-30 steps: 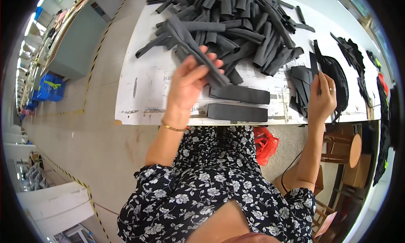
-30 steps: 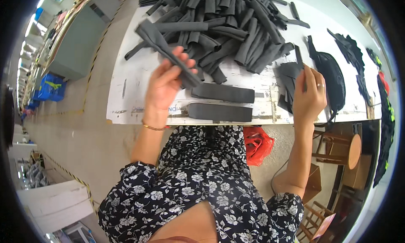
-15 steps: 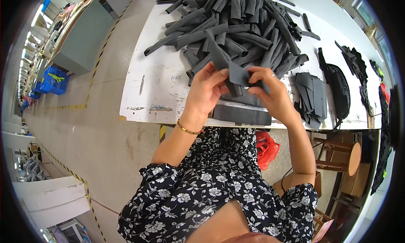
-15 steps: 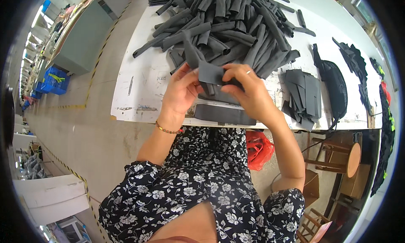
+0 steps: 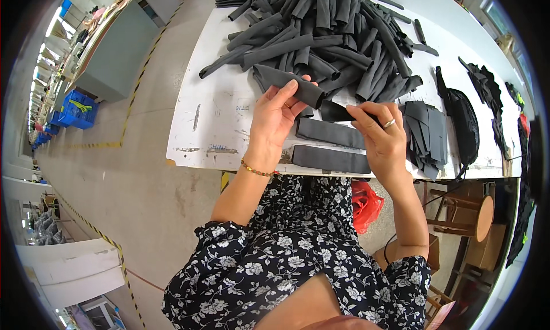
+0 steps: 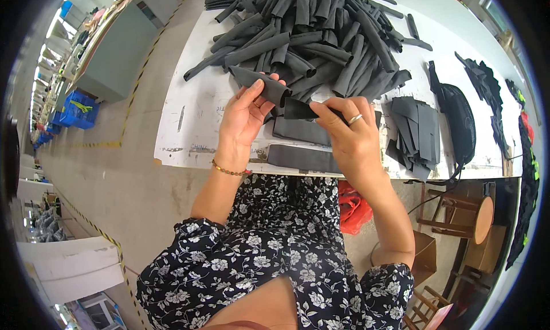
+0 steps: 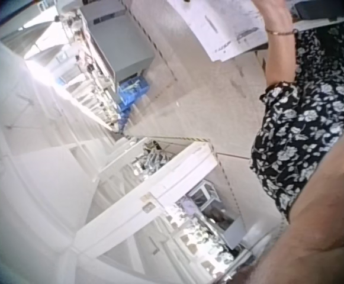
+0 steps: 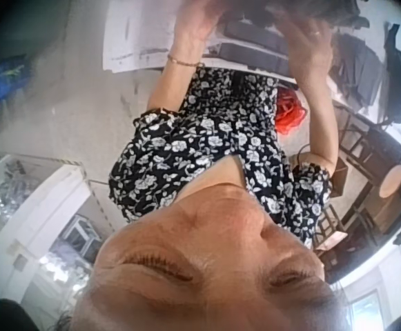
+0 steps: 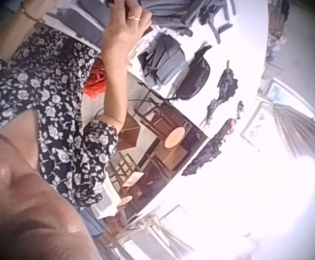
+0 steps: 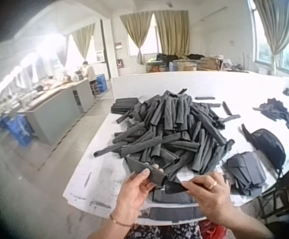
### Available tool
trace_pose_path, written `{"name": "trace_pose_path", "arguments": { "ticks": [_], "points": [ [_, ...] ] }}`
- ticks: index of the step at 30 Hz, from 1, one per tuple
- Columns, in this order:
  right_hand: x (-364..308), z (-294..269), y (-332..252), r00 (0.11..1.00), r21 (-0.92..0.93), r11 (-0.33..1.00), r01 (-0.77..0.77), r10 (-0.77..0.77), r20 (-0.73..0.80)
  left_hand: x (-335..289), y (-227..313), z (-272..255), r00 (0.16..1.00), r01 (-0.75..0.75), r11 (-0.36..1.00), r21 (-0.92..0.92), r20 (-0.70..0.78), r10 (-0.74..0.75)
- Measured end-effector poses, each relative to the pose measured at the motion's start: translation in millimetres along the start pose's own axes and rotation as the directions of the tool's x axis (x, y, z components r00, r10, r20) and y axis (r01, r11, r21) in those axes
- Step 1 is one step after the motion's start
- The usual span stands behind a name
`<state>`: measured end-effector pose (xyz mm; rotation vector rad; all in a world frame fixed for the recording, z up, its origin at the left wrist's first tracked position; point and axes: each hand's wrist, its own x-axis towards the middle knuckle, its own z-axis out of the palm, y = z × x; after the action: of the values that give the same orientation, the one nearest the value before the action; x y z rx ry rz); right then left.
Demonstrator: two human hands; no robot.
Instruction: The person inserts small rectangular fabric pieces into larger cylindrical fabric sleeves. The person works at a white table in a factory setting, handling the parts one by one and stacking the assembled units.
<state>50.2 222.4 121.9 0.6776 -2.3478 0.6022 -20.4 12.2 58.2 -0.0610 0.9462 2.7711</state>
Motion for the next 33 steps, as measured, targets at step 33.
{"name": "trace_pose_path", "arguments": {
  "ticks": [33],
  "points": [
    [-2.2, 24.3, -16.2, 0.997, 0.122, 0.993, 0.004, -0.014, 0.081, -25.1, -49.7, 38.0, 0.931, -0.133, 0.984, -0.117, 0.325, 0.164]
  ]
}}
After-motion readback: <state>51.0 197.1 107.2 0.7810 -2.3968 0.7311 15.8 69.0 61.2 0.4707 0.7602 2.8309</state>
